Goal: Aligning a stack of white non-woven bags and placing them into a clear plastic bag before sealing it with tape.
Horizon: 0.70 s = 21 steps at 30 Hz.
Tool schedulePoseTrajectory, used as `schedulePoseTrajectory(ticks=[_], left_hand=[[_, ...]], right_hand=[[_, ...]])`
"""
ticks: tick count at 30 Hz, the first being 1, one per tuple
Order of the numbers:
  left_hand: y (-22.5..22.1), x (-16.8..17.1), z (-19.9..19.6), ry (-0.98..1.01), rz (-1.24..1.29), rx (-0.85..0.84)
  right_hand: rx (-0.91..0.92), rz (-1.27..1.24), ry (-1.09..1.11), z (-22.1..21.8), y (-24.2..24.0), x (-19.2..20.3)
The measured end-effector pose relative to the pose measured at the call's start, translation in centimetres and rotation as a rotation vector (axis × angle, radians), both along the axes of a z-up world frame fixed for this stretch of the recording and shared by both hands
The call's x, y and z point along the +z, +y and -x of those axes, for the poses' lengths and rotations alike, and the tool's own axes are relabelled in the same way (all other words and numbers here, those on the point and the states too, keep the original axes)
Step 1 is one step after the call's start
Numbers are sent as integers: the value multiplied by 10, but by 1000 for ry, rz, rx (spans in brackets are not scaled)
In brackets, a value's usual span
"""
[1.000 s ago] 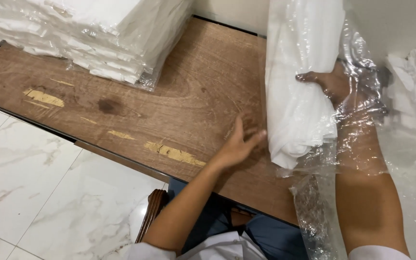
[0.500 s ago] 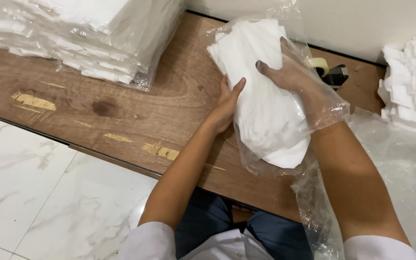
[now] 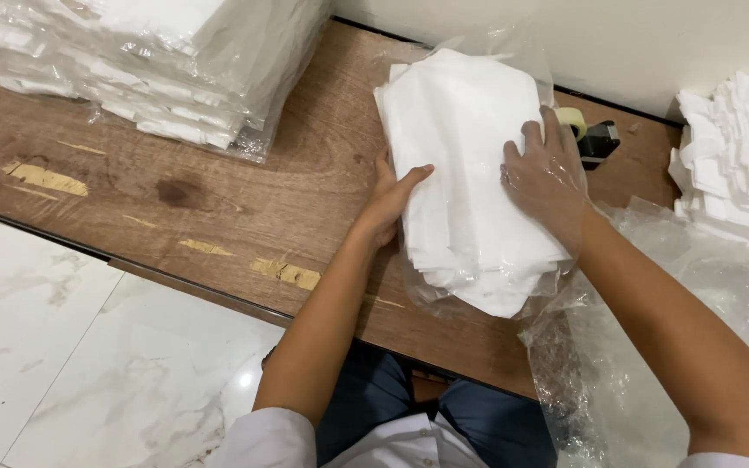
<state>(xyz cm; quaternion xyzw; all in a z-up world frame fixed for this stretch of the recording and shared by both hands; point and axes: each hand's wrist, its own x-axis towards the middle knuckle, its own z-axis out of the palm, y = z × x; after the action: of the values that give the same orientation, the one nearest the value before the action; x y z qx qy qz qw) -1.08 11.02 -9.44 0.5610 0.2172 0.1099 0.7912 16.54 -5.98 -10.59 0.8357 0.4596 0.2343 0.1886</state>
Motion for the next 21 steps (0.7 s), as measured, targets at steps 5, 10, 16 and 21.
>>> schedulePoseTrajectory(ticks=[5,10,16,21], left_hand=[[0,14,10,10,67,21],[7,4,7,32,-61,51],[27,-34,-18,43,-264,76],[51,-45,-43,100,-447,-13]], right_hand=[[46,209,455,48,3,20],[225,176,806,91,-19,12],[345,-14,825,91,-33,-9],[360,-55,669,79,-21,-48]])
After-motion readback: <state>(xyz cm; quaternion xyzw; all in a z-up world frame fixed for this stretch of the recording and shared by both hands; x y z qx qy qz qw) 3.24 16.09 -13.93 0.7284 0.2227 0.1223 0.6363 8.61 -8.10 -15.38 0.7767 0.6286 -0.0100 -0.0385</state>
